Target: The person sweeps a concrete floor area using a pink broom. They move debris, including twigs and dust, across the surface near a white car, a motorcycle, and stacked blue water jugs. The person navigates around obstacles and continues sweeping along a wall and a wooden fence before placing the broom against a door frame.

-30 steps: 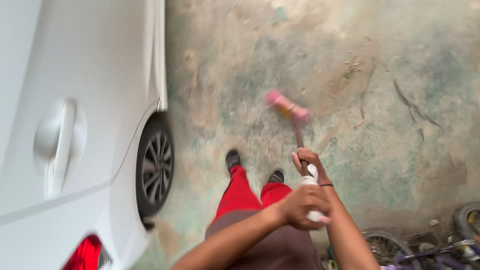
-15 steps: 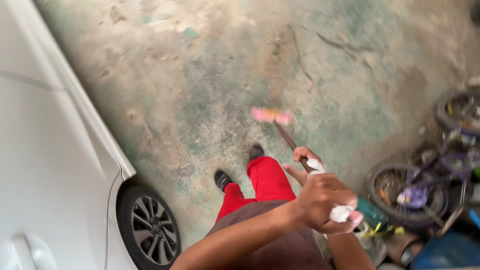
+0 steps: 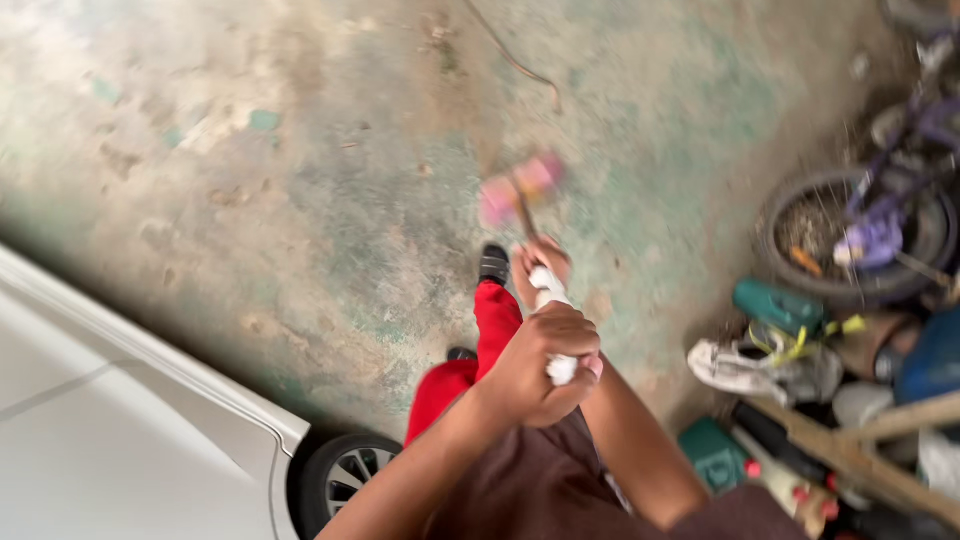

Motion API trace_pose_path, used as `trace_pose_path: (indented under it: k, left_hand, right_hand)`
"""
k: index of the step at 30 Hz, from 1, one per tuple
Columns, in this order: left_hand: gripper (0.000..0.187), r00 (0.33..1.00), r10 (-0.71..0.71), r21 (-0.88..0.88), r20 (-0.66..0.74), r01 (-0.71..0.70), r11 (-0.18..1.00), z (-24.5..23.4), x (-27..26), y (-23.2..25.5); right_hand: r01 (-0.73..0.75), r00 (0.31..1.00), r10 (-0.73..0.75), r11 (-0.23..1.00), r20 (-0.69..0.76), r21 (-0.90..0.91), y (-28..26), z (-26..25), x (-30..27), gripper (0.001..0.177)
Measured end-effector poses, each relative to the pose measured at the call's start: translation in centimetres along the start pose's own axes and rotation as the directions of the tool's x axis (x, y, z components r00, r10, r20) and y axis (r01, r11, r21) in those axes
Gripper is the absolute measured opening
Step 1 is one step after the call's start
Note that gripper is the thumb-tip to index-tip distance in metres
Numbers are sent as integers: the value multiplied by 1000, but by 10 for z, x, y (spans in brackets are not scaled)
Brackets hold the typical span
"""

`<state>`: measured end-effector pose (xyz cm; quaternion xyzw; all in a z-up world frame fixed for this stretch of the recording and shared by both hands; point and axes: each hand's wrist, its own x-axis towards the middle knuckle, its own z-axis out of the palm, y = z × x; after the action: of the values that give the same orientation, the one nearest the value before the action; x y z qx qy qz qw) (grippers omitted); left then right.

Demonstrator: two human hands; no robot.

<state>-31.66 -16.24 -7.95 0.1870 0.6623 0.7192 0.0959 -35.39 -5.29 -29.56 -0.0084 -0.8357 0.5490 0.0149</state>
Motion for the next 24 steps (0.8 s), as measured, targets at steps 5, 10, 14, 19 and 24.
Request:
trace_pose_path:
  k: [5,10,14,19,24]
  left_hand:
    - [24,922,104,343,372,-240,908,3,54,-37]
    - [30,855,134,288,501,-310,906,14,104,4]
    - [38,823,197,57,533,-268,962,17,146,62]
    - [26,843,73,-285,533,98,954,17,188,42]
    - [11,893,-198,-270,404,323,907,0,216,-40]
  right_hand:
    - [226,932,-305,913,198,341,-3,-13,76,34]
    - [276,947,-317,891,59,360,-44,-60,97,37]
    - [261,945,-138,864,-295,431,-91,-95,76,34]
    - [-62,774,87,996,-627,62,-72,-122,37,35]
    - [-422,806,535,819,-252,390,71,-120,56,35]
